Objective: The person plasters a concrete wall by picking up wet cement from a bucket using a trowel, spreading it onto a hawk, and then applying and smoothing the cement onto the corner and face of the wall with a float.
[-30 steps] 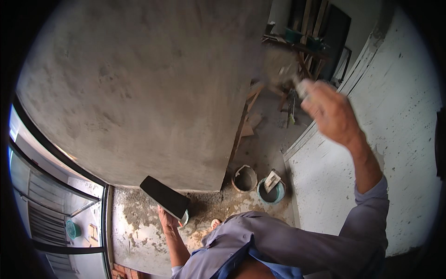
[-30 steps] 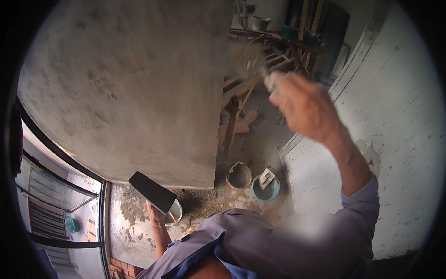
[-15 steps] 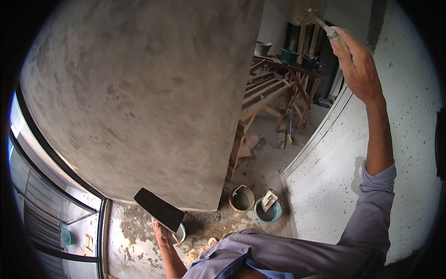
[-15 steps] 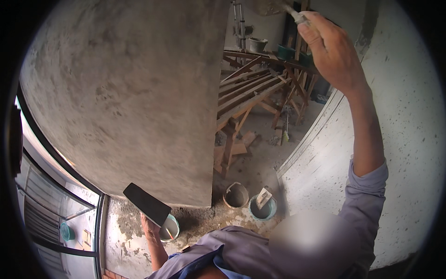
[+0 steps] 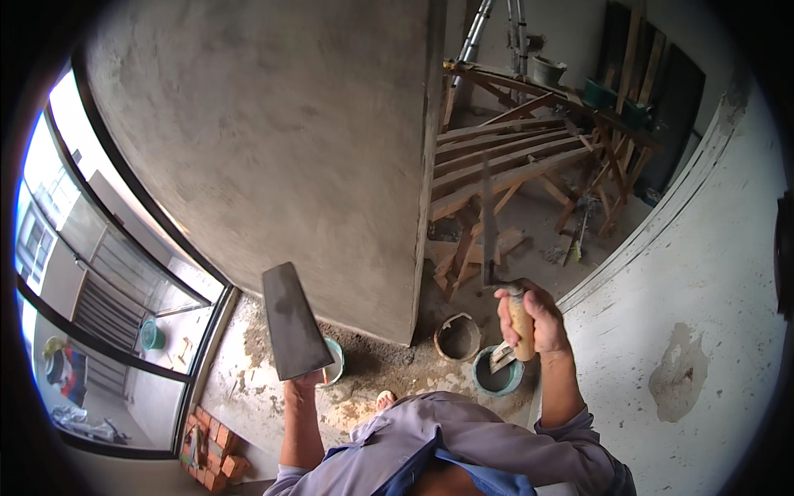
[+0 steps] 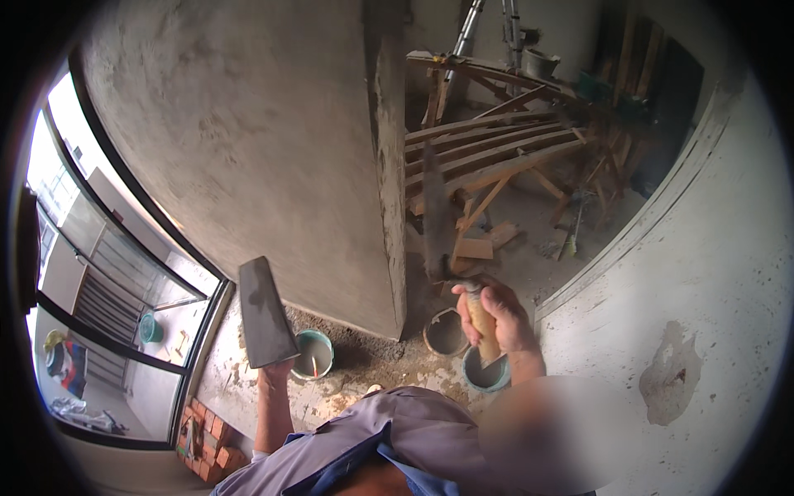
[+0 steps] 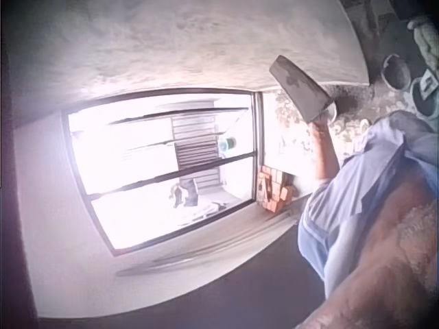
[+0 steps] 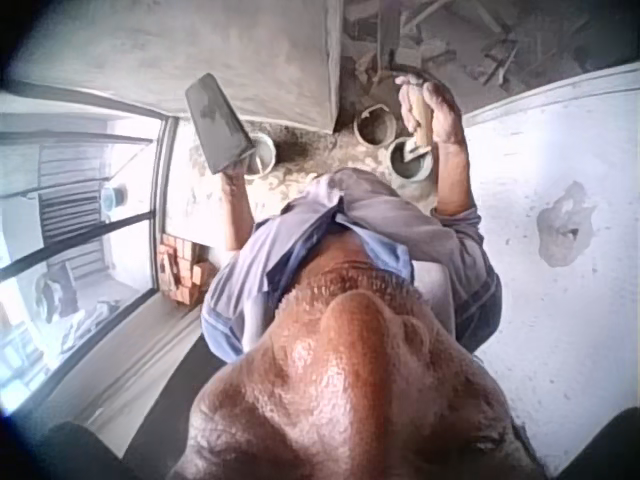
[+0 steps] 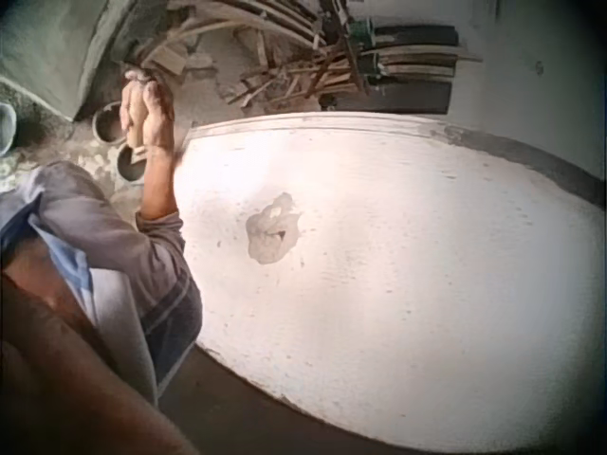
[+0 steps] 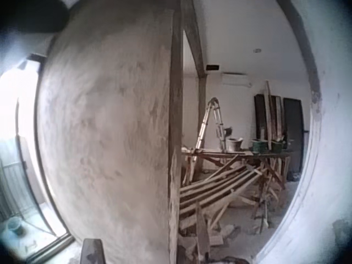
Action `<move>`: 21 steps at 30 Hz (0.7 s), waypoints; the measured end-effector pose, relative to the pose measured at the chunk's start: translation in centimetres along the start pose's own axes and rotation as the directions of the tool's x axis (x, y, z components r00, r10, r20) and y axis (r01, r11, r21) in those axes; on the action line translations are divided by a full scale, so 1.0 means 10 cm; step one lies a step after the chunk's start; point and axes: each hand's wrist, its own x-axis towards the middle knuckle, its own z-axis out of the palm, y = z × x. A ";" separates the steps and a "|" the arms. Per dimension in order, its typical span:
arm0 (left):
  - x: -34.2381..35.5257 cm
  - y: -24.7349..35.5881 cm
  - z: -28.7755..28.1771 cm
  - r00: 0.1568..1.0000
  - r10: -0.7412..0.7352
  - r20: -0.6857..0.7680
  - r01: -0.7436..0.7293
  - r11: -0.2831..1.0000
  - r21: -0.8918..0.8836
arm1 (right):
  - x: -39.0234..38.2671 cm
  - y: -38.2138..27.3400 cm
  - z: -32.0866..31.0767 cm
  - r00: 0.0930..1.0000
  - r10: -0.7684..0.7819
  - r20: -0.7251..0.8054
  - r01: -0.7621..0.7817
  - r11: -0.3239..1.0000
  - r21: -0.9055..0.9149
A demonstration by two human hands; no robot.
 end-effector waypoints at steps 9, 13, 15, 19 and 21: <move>-0.74 -0.55 1.01 0.778 -0.356 -0.518 0.107 0.887 -0.450 | 0.22 0.13 -0.54 0.998 0.051 0.031 -0.054 0.994 0.099; -1.02 -0.47 1.04 0.882 -0.227 -0.414 0.119 0.955 -0.270 | 0.76 -0.10 -0.13 0.969 -0.008 0.248 -0.030 0.989 0.147; -1.25 -0.43 0.82 0.880 -0.197 -0.433 0.084 0.960 -0.266 | 1.02 -0.22 0.21 0.952 -0.047 0.303 -0.010 0.983 0.181; -1.79 -0.44 0.24 0.845 -0.078 -0.529 0.114 0.993 0.036 | 1.30 -0.21 0.59 0.964 -0.084 0.253 0.041 0.985 0.169; -1.88 -0.44 0.11 0.815 -0.110 -0.569 0.123 0.992 -0.016 | 1.24 0.11 0.55 0.980 -0.074 0.185 0.064 0.996 0.062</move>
